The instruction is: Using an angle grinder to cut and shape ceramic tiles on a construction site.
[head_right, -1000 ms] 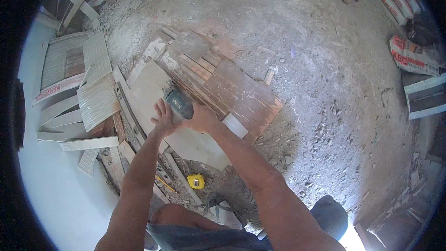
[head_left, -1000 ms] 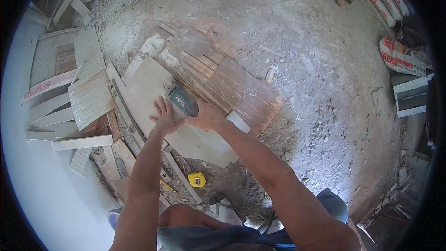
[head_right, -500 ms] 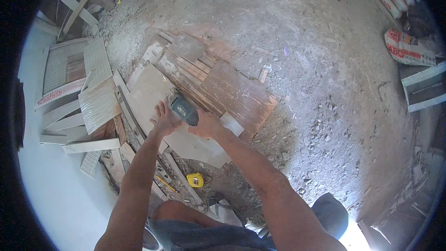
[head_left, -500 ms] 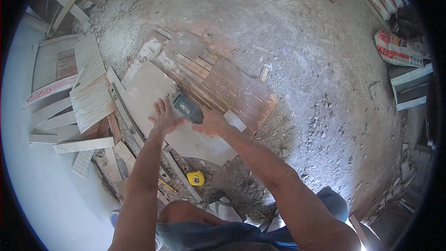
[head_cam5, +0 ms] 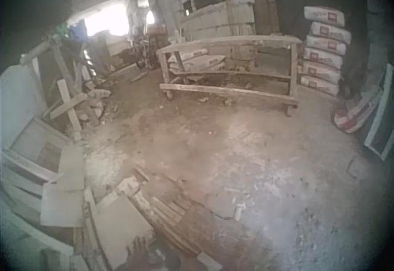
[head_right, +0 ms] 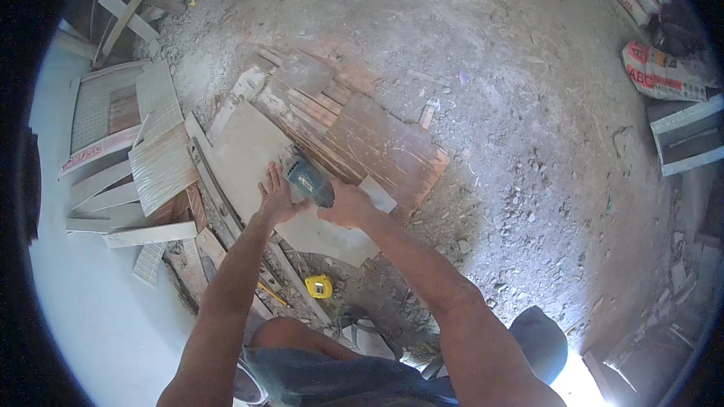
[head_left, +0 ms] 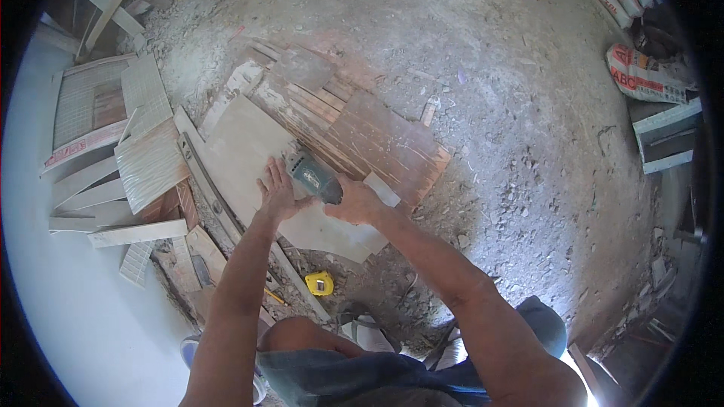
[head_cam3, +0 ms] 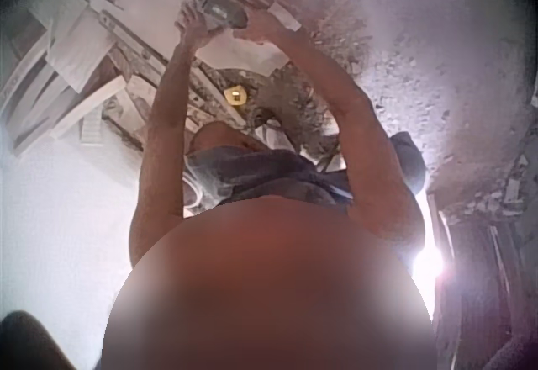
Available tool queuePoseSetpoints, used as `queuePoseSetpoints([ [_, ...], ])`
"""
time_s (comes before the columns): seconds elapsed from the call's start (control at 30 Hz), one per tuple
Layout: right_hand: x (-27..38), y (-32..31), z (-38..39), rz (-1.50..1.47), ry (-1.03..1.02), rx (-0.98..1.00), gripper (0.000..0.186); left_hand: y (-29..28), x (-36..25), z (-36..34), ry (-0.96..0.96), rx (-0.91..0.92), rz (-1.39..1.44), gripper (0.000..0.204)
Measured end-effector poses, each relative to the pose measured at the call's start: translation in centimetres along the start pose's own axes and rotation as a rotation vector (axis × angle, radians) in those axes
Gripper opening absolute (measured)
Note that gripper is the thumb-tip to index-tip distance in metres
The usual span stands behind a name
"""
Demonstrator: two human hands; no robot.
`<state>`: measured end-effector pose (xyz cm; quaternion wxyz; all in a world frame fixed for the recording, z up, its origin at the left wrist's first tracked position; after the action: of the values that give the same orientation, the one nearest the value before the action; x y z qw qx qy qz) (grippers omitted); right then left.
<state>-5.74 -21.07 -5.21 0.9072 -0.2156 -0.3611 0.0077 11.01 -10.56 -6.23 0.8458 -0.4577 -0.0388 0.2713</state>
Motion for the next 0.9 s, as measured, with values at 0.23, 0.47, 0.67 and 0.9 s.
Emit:
queuePoseSetpoints([
  [0.23,-0.3,-0.4,1.8,0.018,0.049,0.073,0.093,0.1,-0.2,0.1,-0.008,0.009,0.063,0.151],
  [0.47,-2.2,-0.3,2.3,-0.006,0.041,-0.021,0.081,0.9,0.2,-0.4,0.004,0.007,0.076,0.157],
  [0.67,-2.7,-0.3,3.1,-0.03,0.0,-0.02,0.084,0.7,0.2,-0.1,-0.012,0.018,0.067,0.157],
  [0.9,-3.5,-0.6,4.3,-0.033,-0.032,-0.044,0.084,0.9,0.5,-0.4,-0.021,0.022,0.067,0.158],
])
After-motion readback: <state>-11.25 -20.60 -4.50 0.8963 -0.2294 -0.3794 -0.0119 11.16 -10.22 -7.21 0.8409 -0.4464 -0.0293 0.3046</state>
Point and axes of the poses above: each hand's wrist, its own z-axis away from the middle knuckle, its own y-axis out of the palm, x = y × z, the point moved 9 cm from there along -z, towards the middle knuckle, and after that the axes turned 12 degrees about y, right-handed, at the moved point
